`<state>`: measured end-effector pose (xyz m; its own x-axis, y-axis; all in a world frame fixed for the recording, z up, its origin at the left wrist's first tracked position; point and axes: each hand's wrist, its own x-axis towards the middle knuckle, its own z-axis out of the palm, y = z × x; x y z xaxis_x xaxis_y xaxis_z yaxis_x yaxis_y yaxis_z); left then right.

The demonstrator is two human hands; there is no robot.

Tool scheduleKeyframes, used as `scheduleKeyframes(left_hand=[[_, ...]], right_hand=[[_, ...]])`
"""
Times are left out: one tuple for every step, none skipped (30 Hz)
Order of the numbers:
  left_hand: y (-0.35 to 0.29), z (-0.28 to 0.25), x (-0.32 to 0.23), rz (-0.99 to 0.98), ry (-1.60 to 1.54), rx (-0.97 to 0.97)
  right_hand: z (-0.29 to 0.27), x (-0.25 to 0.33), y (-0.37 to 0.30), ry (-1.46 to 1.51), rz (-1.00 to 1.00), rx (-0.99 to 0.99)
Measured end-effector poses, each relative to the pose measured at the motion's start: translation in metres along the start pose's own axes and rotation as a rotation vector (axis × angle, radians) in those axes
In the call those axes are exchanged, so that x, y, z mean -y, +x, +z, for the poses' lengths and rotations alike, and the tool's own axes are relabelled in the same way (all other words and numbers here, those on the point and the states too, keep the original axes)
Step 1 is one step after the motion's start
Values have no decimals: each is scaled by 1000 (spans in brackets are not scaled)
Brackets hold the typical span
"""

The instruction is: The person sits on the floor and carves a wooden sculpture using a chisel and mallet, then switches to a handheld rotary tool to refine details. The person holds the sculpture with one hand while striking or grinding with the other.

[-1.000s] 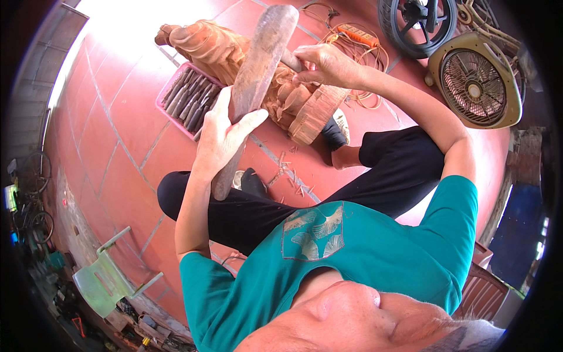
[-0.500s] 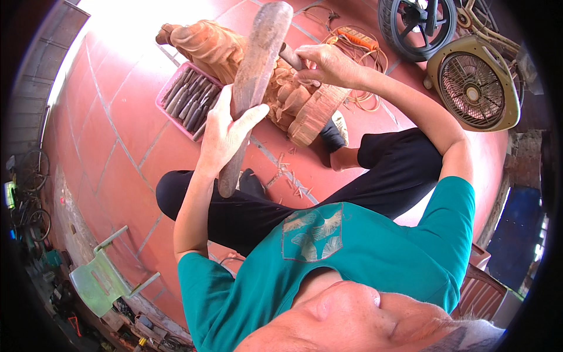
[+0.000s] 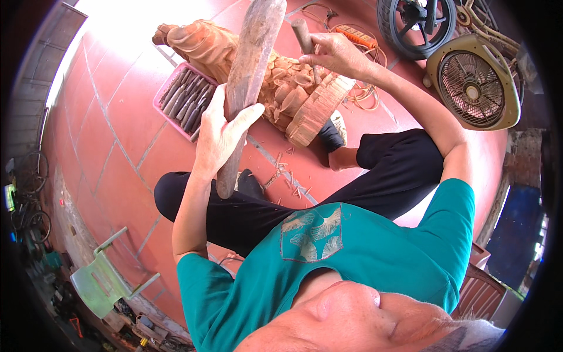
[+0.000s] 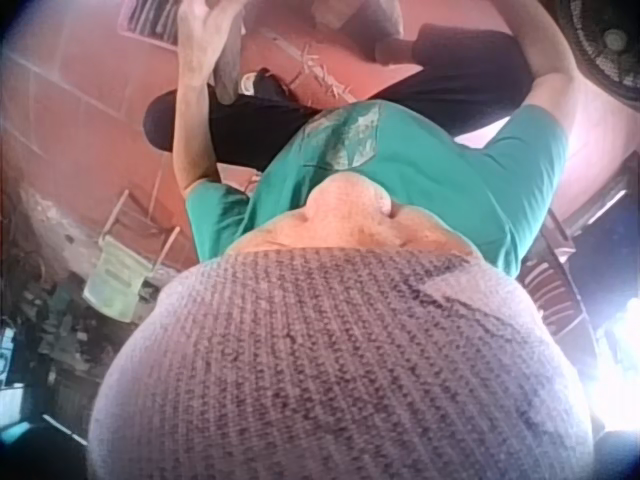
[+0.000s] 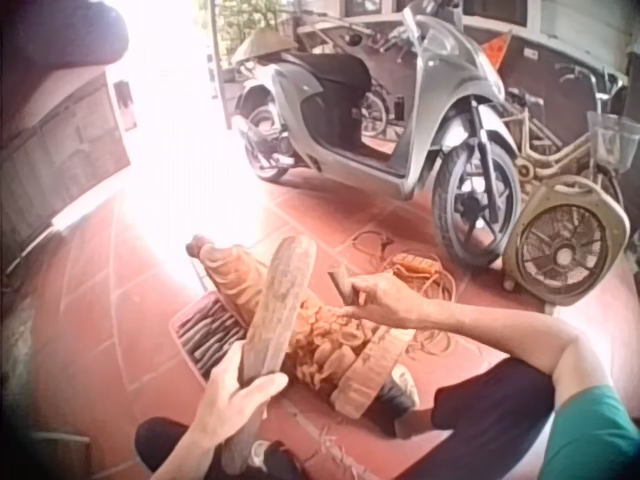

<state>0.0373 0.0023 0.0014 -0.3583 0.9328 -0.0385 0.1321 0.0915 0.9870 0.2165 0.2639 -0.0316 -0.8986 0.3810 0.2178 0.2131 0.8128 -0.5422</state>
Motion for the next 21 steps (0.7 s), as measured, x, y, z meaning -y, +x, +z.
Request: scheduleKeyframes(left_hand=[[0, 0, -1, -3, 7, 4], [0, 0, -2, -6, 14, 8], [0, 0, -2, -5, 2, 7], [-1, 0, -2, -4, -12, 5], [-1, 0, -1, -3, -25, 4], [-1, -1, -1, 9, -31, -7], [-1, -1, -1, 21, -38, -19], [-2, -1, -1, 34, -46, -32], [-3, -1, -2, 43, -58, -46], [-3, 0, -3, 54, -71, -58], [-4, 0, -4, 64, -85, -71], [-4, 0, -5, 74, -92, -71], [-5, -1, -6, 85, -100, -74], [-5, -1, -6, 96, -108, -76], [-5, 0, -6, 118, -105, -85], [-5, 1, -4, 139, -100, -95], [-4, 2, -3, 160, -95, -104], [-4, 3, -1, 167, -10, -89], [-2, 5, 0, 174, 76, -72], [-1, 5, 0, 180, 162, -56], [0, 1, -4, -16, 346, 55]], right_hand=[[1, 0, -1, -12, -21, 5], [3, -2, -1, 29, -11, 45], [4, -2, 0, 18, -35, 40], [4, -1, 0, 5, -58, 36], [3, -1, 0, -7, -81, 32], [2, 0, 1, 1, -53, 50], [1, 1, 1, 8, -24, 70], [0, 2, 1, 15, 3, 89], [1, 1, 2, 26, 4, 87], [1, 1, 1, 36, 6, 85], [1, 0, 1, 46, 8, 83], [0, 1, 1, 32, 21, 92], [-1, 3, 1, 18, 33, 102], [-2, 4, 1, 4, 44, 112], [-1, 5, 1, -9, 0, 94], [1, 6, 1, -22, -46, 76], [4, 7, 0, -34, -92, 58], [7, 8, 0, 0, -131, 43], [10, 8, 1, -10, -154, 51], [12, 7, 1, -19, -177, 59], [14, 6, 1, -29, -200, 67]])
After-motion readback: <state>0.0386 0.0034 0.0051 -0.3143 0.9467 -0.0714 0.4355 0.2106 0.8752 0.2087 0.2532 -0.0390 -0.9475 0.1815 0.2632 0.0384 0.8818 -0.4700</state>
